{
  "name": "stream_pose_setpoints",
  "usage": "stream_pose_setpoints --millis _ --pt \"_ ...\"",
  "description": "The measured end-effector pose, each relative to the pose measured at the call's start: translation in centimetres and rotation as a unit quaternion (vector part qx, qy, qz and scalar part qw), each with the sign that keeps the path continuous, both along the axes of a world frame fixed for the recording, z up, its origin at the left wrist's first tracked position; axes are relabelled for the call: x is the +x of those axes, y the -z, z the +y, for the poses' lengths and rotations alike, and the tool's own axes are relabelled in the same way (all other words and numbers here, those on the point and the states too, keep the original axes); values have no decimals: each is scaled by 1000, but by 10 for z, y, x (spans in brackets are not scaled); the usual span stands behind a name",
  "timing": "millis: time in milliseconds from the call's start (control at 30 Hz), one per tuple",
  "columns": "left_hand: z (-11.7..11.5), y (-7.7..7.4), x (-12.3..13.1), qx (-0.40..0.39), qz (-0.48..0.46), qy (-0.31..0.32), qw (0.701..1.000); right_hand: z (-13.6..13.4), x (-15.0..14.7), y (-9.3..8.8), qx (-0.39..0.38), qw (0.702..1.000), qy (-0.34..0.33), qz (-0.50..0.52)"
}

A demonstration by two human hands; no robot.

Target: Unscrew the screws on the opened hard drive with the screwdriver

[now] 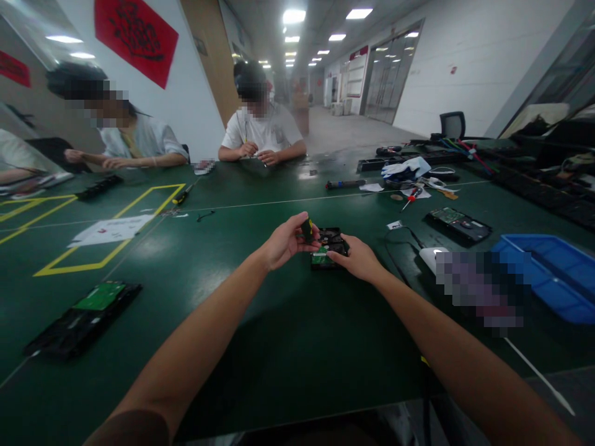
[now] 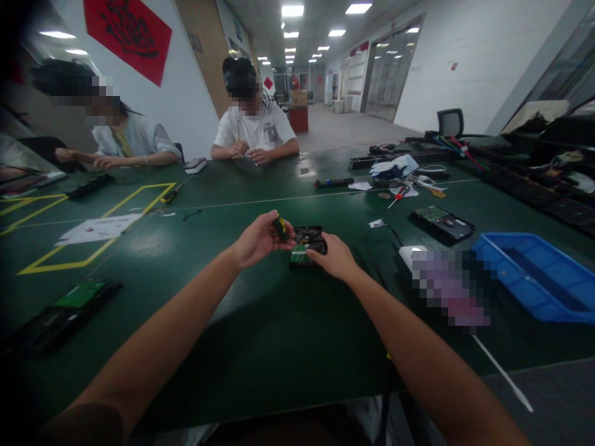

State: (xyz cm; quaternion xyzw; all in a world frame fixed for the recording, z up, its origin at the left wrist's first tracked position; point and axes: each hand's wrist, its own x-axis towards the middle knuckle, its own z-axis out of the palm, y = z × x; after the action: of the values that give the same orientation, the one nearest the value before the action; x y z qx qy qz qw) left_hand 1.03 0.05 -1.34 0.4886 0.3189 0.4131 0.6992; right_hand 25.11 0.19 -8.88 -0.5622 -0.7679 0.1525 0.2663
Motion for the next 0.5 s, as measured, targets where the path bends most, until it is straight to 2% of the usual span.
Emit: stream_pose_setpoints --millis 300,500 --pt "2 4 -2 -16 -17 32 999 1 0 0 1 1000 -8 -3" --pt "2 0 -5 -7 1 30 1000 2 0 -1 -3 1000 -13 -5"
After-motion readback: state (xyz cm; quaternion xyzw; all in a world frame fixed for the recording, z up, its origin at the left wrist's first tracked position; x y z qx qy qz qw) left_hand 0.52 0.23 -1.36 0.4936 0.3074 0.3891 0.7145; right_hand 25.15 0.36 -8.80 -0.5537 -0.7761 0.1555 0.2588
